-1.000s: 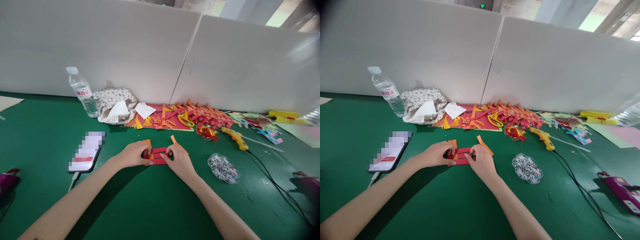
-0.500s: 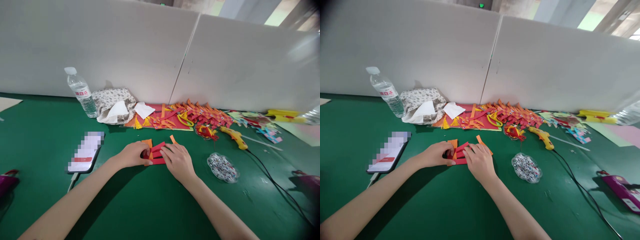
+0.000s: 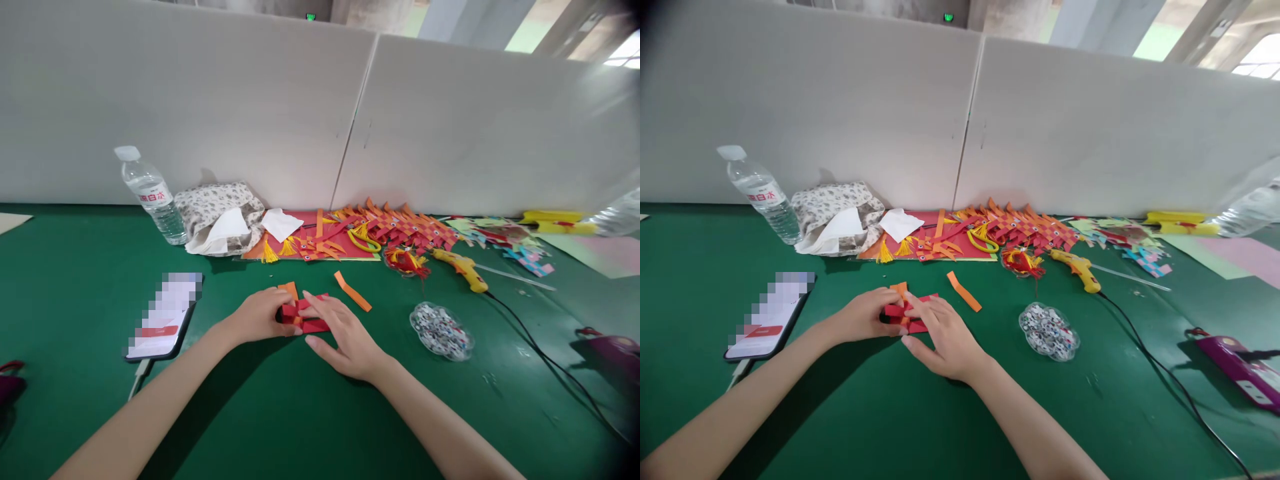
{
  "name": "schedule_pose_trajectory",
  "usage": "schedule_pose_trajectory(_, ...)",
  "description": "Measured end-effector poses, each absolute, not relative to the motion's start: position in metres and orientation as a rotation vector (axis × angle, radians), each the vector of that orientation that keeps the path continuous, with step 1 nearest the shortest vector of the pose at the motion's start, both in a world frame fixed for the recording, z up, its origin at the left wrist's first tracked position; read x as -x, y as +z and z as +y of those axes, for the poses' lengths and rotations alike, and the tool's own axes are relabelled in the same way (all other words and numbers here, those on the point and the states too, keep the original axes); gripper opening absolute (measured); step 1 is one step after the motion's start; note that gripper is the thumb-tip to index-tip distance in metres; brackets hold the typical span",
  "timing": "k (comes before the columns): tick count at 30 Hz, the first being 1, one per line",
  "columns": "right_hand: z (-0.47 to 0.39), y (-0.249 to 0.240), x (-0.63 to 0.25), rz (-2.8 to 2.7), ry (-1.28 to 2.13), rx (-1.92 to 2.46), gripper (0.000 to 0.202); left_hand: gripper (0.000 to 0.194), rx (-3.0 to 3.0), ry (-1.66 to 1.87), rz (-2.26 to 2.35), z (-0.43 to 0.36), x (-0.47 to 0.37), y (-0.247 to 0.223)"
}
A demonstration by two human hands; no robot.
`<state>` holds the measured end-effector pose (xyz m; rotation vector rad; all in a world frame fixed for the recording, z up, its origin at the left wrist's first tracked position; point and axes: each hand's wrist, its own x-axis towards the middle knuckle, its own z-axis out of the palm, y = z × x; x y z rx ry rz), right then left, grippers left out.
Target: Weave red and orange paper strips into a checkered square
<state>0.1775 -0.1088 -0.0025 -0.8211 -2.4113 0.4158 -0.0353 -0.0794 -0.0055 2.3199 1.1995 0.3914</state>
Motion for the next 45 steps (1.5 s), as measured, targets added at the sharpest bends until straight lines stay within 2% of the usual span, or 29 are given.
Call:
schedule_pose_trajectory(5,-0.11,-0.004,-0.177,-2.501,0.441,0.813,0.058,0.039,-2.241,0.373,1.197,-0.08,0.034,-0.002)
schedule_pose_trajectory(8,-0.106,-0.009,-0.176,-2.432,0.323,0.902,0.046,0.035,-2.226,0.374,1.166,-0.079,0.036,0.0)
schedule_pose_trajectory(12,-0.091,-0.012,-0.186,-2.171,0.037,1.286,0.019,0.026,-2.218,0.365,1.205,-0.078,0.038,-0.002)
schedule_pose_trajectory(16,-0.074,-0.012,-0.207,-2.04,-0.126,1.799,0.024,0.024,-2.214,0.356,1.22,-0.077,0.039,-0.004)
schedule_pose_trajectory(19,-0.068,-0.013,-0.217,-2.058,-0.041,1.978,0.024,0.024,-2.214,0.352,1.237,-0.078,0.039,-0.004)
schedule_pose_trajectory(23,-0.066,-0.015,-0.219,-2.063,0.116,1.986,0.023,0.023,-2.231,0.345,1.239,-0.078,0.038,-0.005)
schedule_pose_trajectory(28,-0.064,-0.017,-0.22,-2.035,0.154,1.82,0.022,0.022,-2.248,0.338,1.24,-0.078,0.038,-0.005)
schedule_pose_trajectory(35,-0.07,-0.009,-0.213,-2.037,-0.152,1.418,0.019,0.024,-2.263,0.34,1.223,-0.077,0.038,-0.003)
schedule_pose_trajectory(38,-0.076,-0.005,-0.207,-1.978,0.018,1.256,0.016,0.024,-2.261,0.34,1.224,-0.077,0.038,-0.003)
schedule_pose_trajectory(42,-0.088,0.001,-0.197,-1.813,0.72,1.205,0.017,0.024,-2.276,0.351,1.212,-0.077,0.039,-0.004)
schedule_pose_trajectory(45,-0.095,0.007,-0.189,-1.779,0.904,1.029,0.016,0.021,-2.289,0.373,1.184,-0.077,0.039,-0.006)
